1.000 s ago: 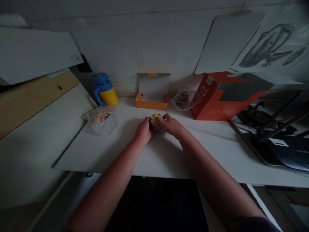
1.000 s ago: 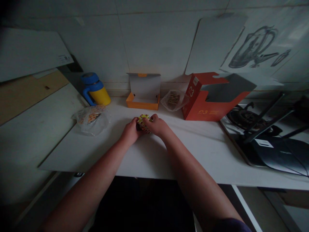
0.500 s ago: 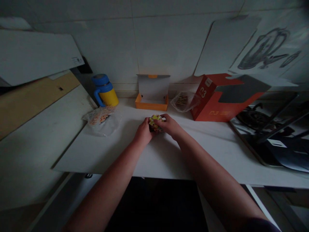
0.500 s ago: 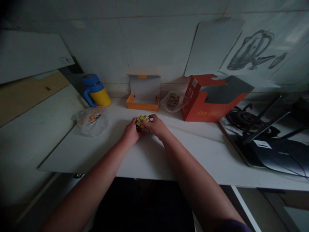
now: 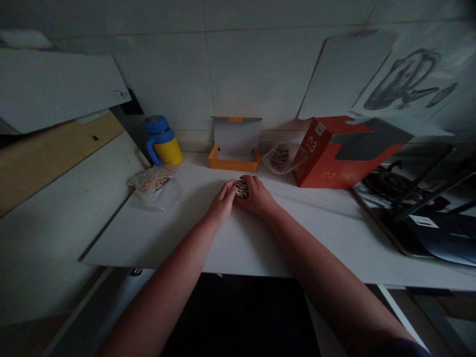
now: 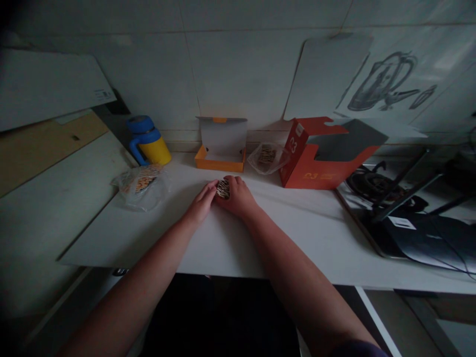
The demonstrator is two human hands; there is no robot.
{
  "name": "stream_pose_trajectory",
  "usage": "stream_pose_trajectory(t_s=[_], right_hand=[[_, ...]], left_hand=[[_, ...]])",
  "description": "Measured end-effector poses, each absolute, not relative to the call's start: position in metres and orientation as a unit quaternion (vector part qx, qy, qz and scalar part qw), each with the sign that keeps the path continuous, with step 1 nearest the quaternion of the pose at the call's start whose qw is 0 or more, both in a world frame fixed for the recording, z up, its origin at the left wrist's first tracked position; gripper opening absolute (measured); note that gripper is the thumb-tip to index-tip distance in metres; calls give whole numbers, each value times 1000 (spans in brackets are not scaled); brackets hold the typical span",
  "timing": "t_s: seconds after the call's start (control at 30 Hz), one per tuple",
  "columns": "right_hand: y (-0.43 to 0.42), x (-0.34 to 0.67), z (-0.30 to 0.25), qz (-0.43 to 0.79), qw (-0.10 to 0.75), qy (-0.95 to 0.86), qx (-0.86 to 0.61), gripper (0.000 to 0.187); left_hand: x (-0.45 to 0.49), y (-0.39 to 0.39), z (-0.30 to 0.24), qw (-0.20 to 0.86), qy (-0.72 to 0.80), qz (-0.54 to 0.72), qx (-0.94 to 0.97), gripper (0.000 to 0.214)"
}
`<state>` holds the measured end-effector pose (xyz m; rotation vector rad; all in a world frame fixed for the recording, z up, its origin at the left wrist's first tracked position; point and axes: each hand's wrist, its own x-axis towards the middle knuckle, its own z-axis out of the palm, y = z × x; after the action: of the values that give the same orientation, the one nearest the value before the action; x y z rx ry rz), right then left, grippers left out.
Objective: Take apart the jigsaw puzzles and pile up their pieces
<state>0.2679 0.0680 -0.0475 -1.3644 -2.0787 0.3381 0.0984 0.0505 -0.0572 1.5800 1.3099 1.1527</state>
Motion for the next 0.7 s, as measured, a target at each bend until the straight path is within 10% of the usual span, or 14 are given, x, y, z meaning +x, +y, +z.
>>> stream_pose_trajectory(t_s=[0.7], right_hand=[[128,256,1,32,401,-720,-566,64]], left_hand=[[102,51,-46,228,572,351,705,11]])
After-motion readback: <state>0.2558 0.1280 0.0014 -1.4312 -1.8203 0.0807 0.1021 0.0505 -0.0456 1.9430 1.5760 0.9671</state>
